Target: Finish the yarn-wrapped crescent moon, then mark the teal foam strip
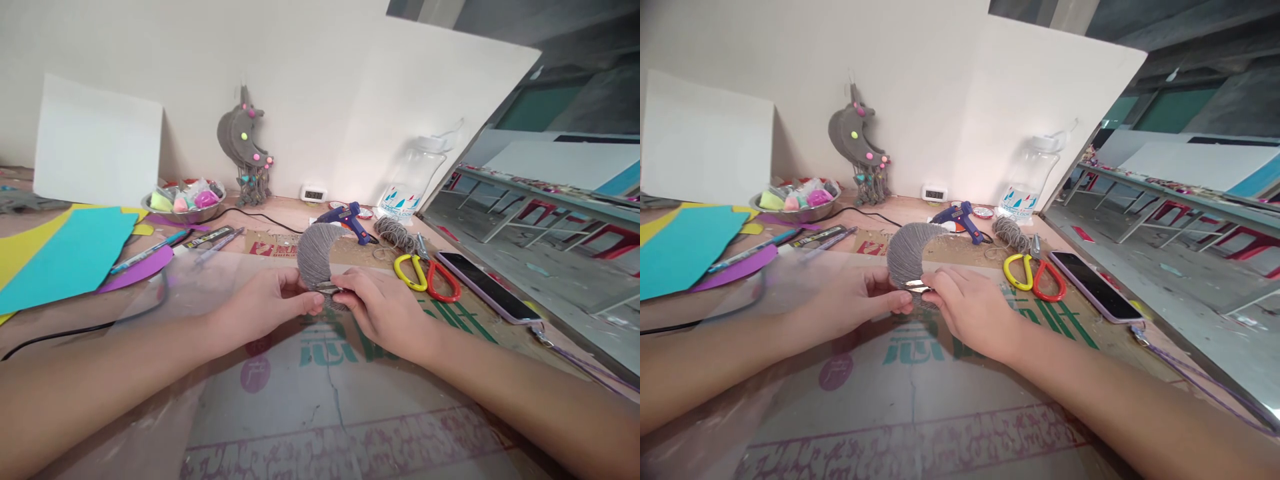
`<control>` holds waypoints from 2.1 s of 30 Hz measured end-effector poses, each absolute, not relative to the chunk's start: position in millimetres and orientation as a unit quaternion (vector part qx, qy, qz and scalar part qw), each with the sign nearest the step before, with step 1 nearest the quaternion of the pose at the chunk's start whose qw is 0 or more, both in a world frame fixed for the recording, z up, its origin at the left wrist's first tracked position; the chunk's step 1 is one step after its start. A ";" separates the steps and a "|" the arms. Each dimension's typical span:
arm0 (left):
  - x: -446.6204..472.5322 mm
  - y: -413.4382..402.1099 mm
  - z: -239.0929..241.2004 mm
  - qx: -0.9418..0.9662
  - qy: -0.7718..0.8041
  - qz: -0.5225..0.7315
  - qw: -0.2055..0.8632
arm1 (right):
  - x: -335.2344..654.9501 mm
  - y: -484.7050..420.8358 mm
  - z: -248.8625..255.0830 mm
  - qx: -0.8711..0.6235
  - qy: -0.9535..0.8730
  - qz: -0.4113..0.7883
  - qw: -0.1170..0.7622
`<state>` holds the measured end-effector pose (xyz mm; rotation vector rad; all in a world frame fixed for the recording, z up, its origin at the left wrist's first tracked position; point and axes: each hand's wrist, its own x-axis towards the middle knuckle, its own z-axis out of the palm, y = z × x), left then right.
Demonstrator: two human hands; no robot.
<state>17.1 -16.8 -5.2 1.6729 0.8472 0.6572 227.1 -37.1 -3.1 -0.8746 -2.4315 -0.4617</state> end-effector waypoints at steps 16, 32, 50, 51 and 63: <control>16.0 -19.0 -4.3 0.720 0.368 0.273 0.520 | 227.3 -36.4 -2.4 -0.312 -0.900 -0.185 0.243; 15.5 -17.6 -5.6 0.733 0.368 0.272 0.503 | 227.1 -36.4 0.6 -0.283 -0.906 -0.226 0.220; 16.0 -16.6 -6.1 0.728 0.354 0.263 0.525 | 228.4 -36.8 -3.3 -0.309 -0.901 -0.187 0.241; 16.0 -16.8 -6.2 0.729 0.353 0.261 0.525 | 228.3 -36.9 -3.4 -0.309 -0.901 -0.190 0.239; 15.9 -16.8 -4.2 0.738 0.366 0.253 0.507 | 228.0 -36.4 -4.1 -0.306 -0.901 -0.198 0.236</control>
